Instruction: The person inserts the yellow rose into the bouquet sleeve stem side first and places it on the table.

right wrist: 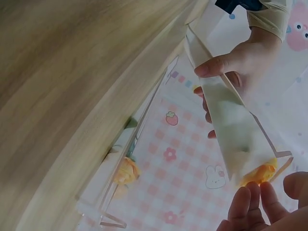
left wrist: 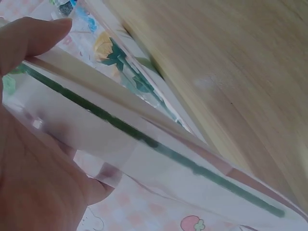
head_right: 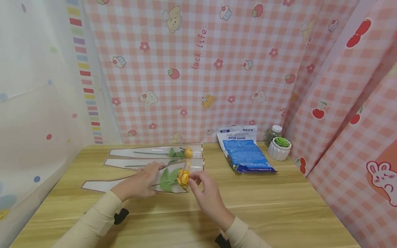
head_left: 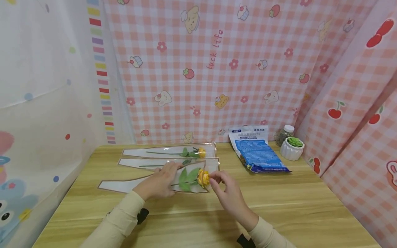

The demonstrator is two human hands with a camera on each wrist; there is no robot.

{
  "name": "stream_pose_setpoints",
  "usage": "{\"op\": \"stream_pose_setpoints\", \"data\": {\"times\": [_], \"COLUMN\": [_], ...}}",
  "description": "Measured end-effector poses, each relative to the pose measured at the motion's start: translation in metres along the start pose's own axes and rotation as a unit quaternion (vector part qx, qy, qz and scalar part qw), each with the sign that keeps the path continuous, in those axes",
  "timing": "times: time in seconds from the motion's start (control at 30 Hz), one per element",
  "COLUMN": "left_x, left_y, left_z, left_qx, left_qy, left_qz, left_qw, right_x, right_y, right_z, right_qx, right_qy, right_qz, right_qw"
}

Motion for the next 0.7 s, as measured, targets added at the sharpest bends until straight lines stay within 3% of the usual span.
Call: {"op": "stream_pose_setpoints", "data": {"times": [0.3, 0.7], "left_x": [0.0011, 0.0034], "left_y": [-0.0027, -0.0074], "left_z": [-0.0042, -0.0082], "left_qx": [-0.003, 0.017], "left_qy": [-0.005, -0.023], "left_qz": [-0.002, -0.016], "left_qw": [1.0000, 0.9995], "right_x": [0.0019, 0.0051], "right_y": [0.0043, 0.0088], "right_z": [0.0006, -0.0015], "right_qx": [-0.028, 0.012], "right_qy": [0.015, 0.001], "right_qz": [0.009, 0.055], "right_qw": [0.999, 0.998]}}
Point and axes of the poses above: each hand's wrist, its own y-axis away from the middle knuckle, its own x-axis out of the palm, z = x × y, the point moved 1 cm from there along -y, towards the middle knuckle, and after that the axes turned 8 degrees about x, right-handed, at the moved point
